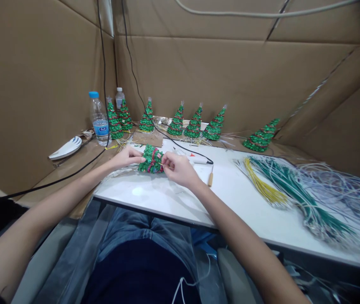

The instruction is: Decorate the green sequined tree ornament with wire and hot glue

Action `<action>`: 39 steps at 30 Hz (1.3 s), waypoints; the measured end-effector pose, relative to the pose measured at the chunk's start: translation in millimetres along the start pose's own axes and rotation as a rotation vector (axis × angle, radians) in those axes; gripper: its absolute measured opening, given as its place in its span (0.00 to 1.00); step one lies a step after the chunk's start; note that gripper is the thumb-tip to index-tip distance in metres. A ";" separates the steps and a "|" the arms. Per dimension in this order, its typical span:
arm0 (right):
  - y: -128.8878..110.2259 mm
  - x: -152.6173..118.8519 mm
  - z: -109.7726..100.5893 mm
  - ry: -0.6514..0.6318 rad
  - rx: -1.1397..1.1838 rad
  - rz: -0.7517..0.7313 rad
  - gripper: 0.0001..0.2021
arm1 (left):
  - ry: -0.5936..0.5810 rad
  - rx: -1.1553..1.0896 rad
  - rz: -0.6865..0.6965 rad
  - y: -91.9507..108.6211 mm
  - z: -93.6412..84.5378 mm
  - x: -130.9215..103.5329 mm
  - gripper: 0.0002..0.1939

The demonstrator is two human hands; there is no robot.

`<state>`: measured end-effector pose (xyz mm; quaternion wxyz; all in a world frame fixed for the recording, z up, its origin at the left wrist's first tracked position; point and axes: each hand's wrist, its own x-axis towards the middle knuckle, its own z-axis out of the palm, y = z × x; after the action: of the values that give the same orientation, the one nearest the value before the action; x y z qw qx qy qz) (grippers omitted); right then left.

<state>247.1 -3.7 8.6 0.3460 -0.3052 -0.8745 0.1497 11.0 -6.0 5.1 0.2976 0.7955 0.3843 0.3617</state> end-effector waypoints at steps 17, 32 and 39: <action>0.7 2.2 2.1 -0.024 0.088 0.153 0.05 | -0.107 0.153 0.046 -2.2 4.3 2.9 0.28; 3.8 1.2 1.9 -0.085 0.049 0.059 0.06 | -0.118 0.187 0.029 2.7 6.1 2.2 0.24; 3.8 -0.3 -14.6 -0.271 0.128 0.173 0.06 | -0.126 0.193 0.011 1.3 7.0 1.0 0.22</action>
<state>259.1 -0.2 17.1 0.2294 -0.3335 -0.8724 0.2739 17.6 -7.3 2.5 0.2410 0.8438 0.3935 0.2740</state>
